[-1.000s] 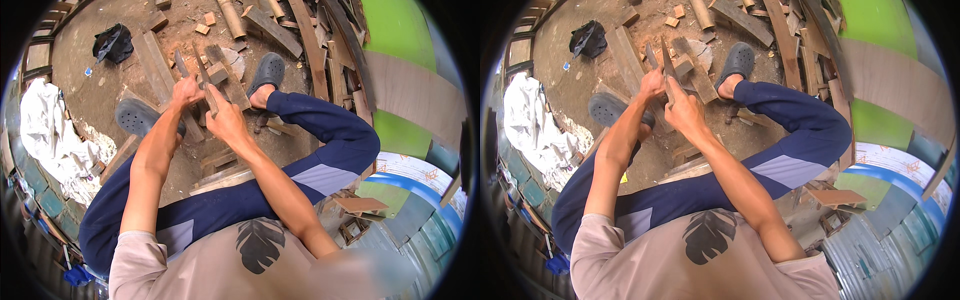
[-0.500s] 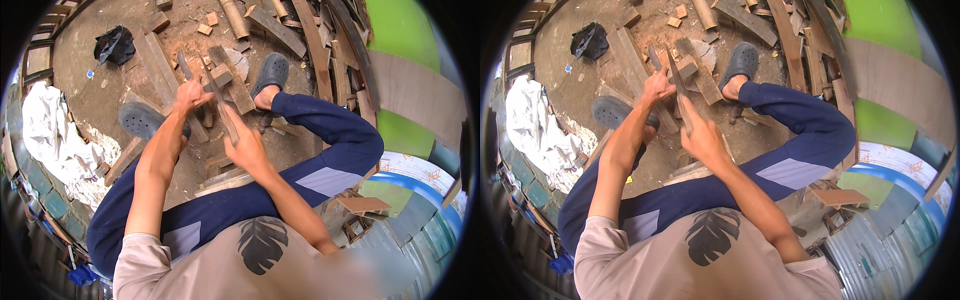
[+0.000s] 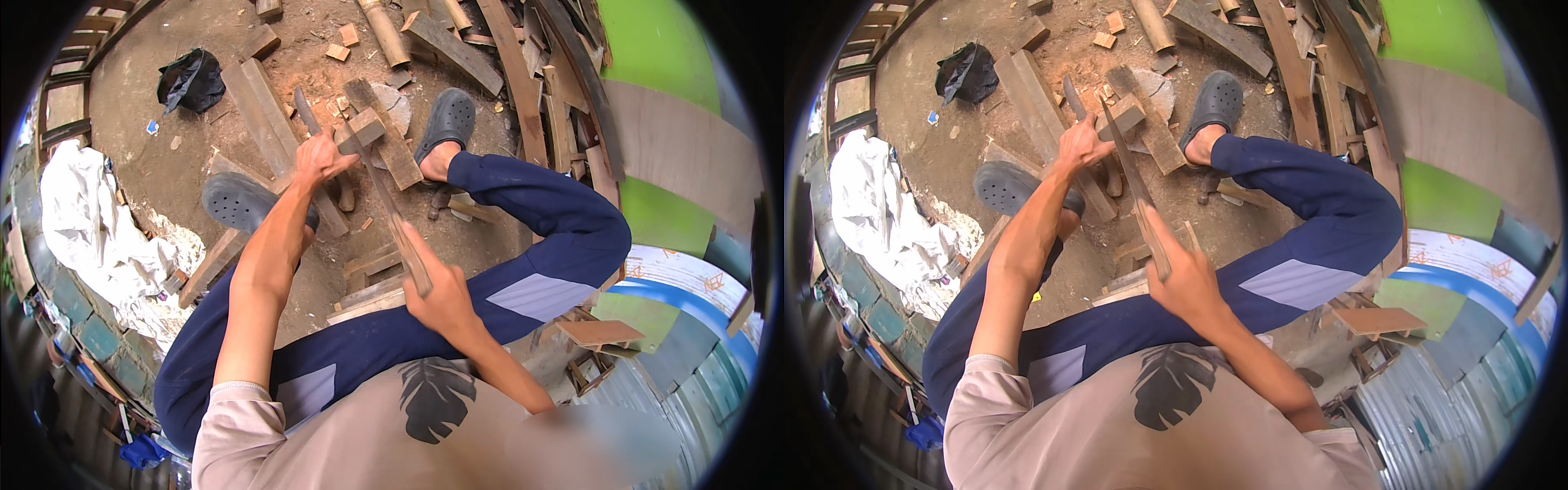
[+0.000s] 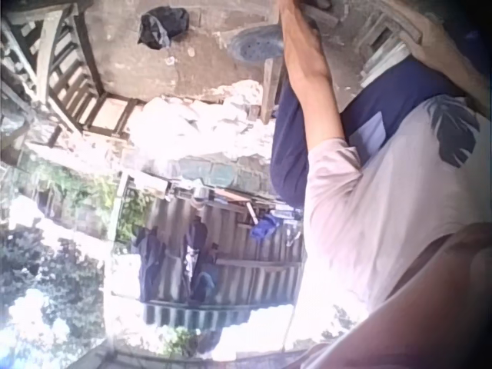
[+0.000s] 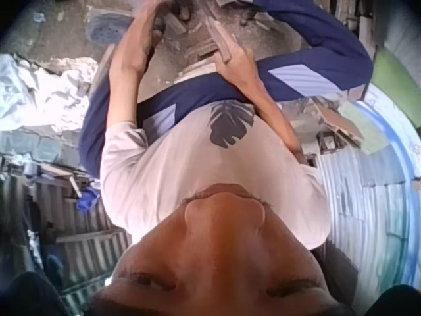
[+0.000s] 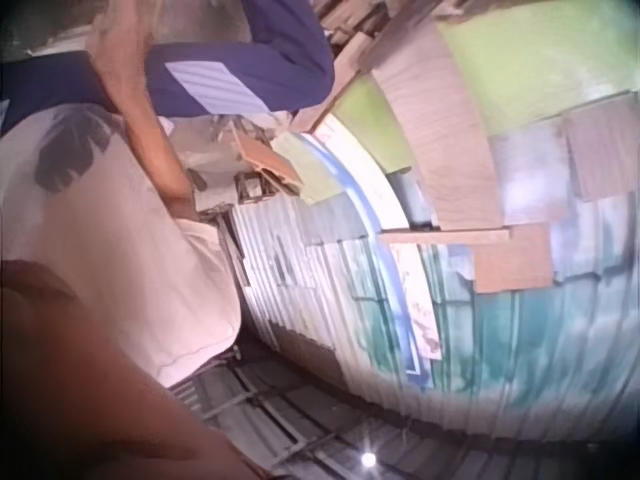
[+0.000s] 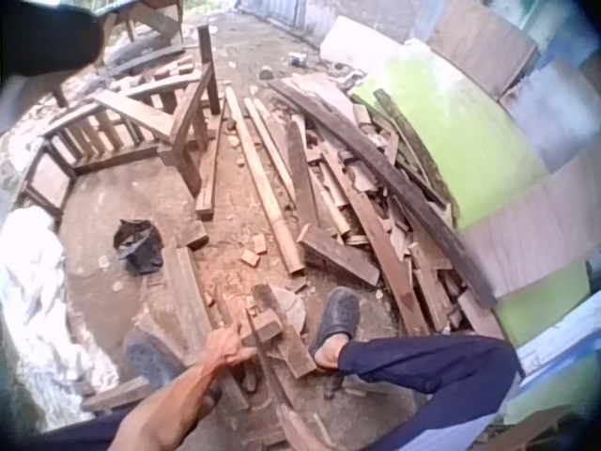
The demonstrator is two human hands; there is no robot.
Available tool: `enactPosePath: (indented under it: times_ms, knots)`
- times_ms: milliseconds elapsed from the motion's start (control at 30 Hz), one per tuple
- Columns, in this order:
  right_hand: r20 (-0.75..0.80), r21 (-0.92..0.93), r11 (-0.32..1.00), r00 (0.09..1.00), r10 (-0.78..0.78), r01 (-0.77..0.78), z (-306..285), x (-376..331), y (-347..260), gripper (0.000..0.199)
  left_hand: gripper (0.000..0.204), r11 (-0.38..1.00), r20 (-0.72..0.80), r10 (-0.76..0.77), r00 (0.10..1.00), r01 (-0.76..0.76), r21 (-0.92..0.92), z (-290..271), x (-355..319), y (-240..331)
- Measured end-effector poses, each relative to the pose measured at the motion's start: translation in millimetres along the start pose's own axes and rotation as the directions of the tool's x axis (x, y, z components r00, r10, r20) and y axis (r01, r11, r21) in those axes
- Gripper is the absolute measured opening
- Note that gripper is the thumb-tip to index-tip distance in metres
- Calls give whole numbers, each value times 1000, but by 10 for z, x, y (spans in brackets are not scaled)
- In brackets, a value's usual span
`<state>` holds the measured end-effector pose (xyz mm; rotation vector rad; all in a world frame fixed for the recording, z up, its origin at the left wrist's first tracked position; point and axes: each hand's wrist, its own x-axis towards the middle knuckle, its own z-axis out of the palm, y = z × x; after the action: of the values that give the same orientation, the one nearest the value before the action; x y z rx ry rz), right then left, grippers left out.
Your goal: The person sits on the ground and uses a hand saw to cut a wooden plank into smaller pieces. They repeatedly position the wood and saw, then cut through the plank, creating multiple small wood segments.
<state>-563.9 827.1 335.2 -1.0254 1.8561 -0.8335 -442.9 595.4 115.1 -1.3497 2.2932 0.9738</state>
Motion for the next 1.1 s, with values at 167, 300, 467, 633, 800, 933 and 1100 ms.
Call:
enactPosePath:
  times_ms: [167,300,467,633,800,933,1100]
  knots:
    - [61,-79,991,992,110,-105,316,845,230,73,75,999,-27,32,999,-33,-24,-1,-1,47]
    - [-10,-72,991,994,111,-112,441,1023,286,73,76,1000,3,20,1000,-20,12,71,82,59]
    - [29,-9,1000,999,30,-29,-92,-223,-146,80,78,1000,14,-18,1000,18,-2,-55,-4,-12]
    - [-72,-36,999,997,-3,1,407,988,459,72,79,1000,29,10,1000,-10,-11,-88,56,163]
    - [65,-19,981,979,194,-194,216,603,81,76,78,1000,36,-21,999,21,5,-50,54,64]
    - [-19,6,1000,1000,-2,2,-11,-238,-86,80,76,999,-19,-19,1000,19,-26,-22,-10,-78]
    - [-57,-57,995,996,75,-79,534,1225,471,71,73,998,8,22,1000,-21,-55,-3,34,159]
